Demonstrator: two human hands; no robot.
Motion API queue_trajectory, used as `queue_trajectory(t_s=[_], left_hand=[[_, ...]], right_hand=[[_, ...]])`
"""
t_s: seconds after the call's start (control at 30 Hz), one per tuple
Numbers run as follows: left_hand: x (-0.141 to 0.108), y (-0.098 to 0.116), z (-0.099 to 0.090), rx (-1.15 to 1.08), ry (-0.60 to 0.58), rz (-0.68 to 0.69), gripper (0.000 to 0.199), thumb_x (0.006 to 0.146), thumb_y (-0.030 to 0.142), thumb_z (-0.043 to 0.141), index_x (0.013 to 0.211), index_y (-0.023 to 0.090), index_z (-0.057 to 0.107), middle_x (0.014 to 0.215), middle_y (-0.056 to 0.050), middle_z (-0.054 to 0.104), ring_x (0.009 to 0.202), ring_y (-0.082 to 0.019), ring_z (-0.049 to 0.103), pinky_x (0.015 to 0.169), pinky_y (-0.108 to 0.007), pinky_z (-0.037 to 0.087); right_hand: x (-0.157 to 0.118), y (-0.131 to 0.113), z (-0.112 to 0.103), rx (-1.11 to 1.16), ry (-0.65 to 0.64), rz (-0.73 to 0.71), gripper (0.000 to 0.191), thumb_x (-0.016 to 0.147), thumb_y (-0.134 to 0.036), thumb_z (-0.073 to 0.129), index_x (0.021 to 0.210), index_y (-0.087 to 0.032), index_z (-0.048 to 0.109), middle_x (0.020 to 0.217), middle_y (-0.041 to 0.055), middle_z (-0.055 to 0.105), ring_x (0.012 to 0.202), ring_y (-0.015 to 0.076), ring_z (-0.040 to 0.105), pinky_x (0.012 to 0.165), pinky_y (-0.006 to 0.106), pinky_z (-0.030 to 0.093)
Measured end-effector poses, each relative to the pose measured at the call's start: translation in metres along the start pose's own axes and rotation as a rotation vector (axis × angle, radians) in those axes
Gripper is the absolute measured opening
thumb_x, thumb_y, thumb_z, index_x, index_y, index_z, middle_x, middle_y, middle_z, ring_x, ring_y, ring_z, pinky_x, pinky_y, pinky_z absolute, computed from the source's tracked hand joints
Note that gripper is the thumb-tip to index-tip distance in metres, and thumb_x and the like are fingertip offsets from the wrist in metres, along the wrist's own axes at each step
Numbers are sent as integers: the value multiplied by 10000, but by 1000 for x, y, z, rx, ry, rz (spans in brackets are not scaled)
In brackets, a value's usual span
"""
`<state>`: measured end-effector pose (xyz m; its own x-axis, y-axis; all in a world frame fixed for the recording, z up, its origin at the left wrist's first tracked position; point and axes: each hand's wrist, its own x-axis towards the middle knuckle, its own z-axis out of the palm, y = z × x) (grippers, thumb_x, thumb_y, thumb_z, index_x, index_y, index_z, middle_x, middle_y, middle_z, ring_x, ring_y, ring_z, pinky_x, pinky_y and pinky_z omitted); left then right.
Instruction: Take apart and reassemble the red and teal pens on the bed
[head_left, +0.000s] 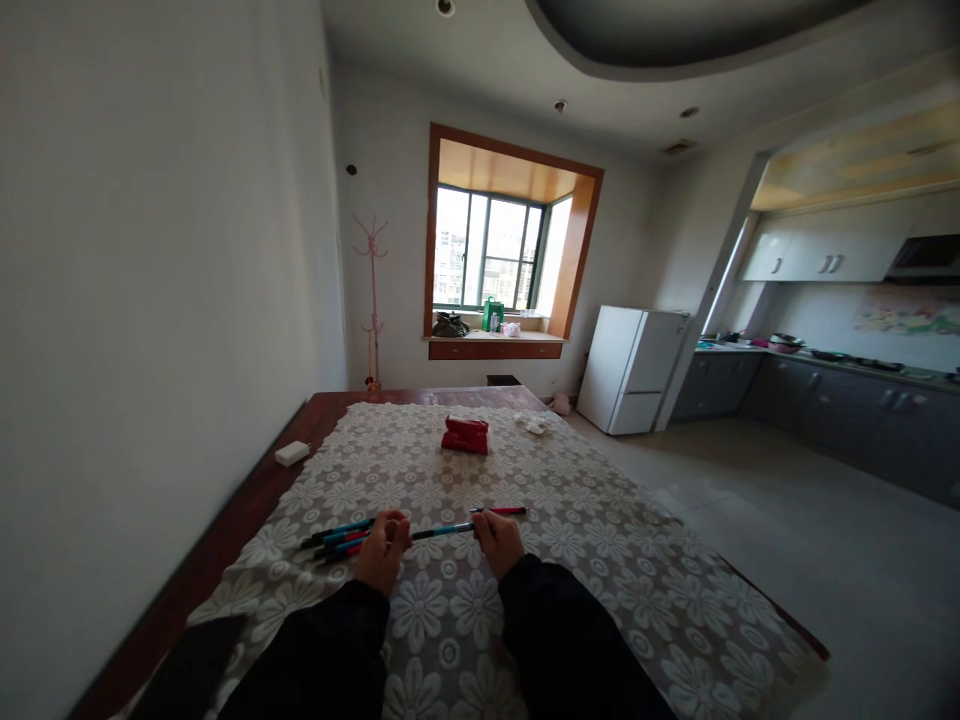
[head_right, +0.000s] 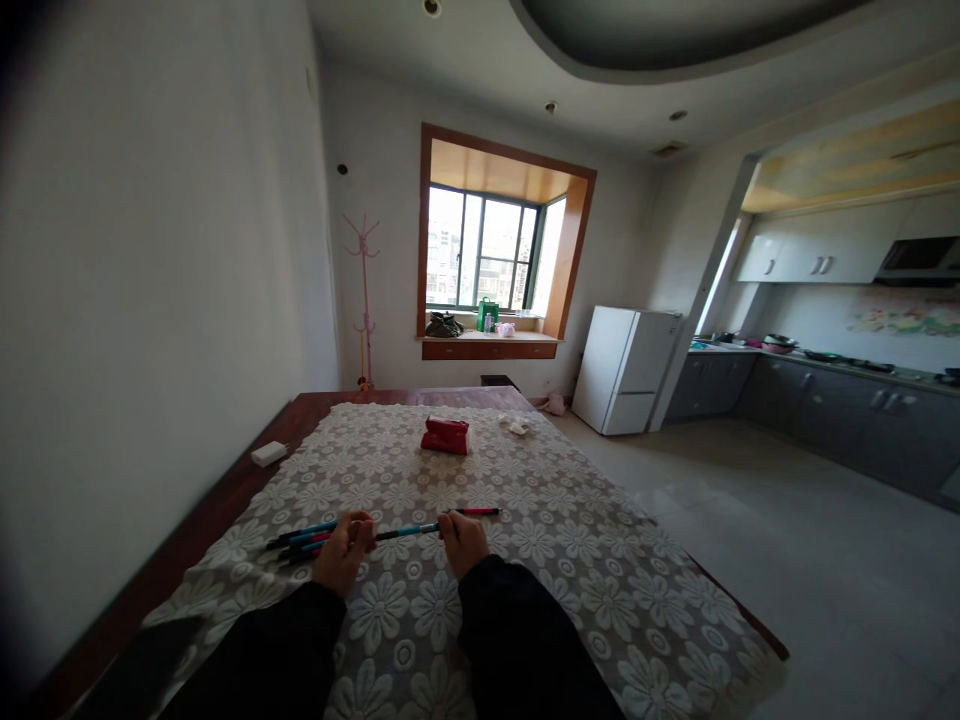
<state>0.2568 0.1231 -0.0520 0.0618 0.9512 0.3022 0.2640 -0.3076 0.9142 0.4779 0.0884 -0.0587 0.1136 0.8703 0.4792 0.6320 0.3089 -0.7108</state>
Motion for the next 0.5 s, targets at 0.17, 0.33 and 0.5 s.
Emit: queue_trajectory(t_s=[0.17,0.33,0.5], left_hand=[[4,-7,-5,241,-83,-70,539,846,605,250,497,214,377,435,24,425,459,-137,448,501,-263,306],[5,-14,-3,288,-99,-52,541,828,610,291,461,215,333,413,30,387,449,-128,429,487,-255,296],[5,-14,-2,211,-76,-12,474,839,588,290,561,218,392,468,43,426,466,-123,450,505,-240,336]], right_hand=[[0,3,2,21,2,1,514,922,-528,342,612,-175,550,491,-2,520,466,113,482,460,202,302],[0,5,3,26,-8,-3,524,923,-542,334,624,-173,556,511,5,531,486,118,495,459,203,313],[0,1,2,26,-5,-13,520,926,-529,330,616,-174,552,495,1,510,477,119,486,460,204,310]])
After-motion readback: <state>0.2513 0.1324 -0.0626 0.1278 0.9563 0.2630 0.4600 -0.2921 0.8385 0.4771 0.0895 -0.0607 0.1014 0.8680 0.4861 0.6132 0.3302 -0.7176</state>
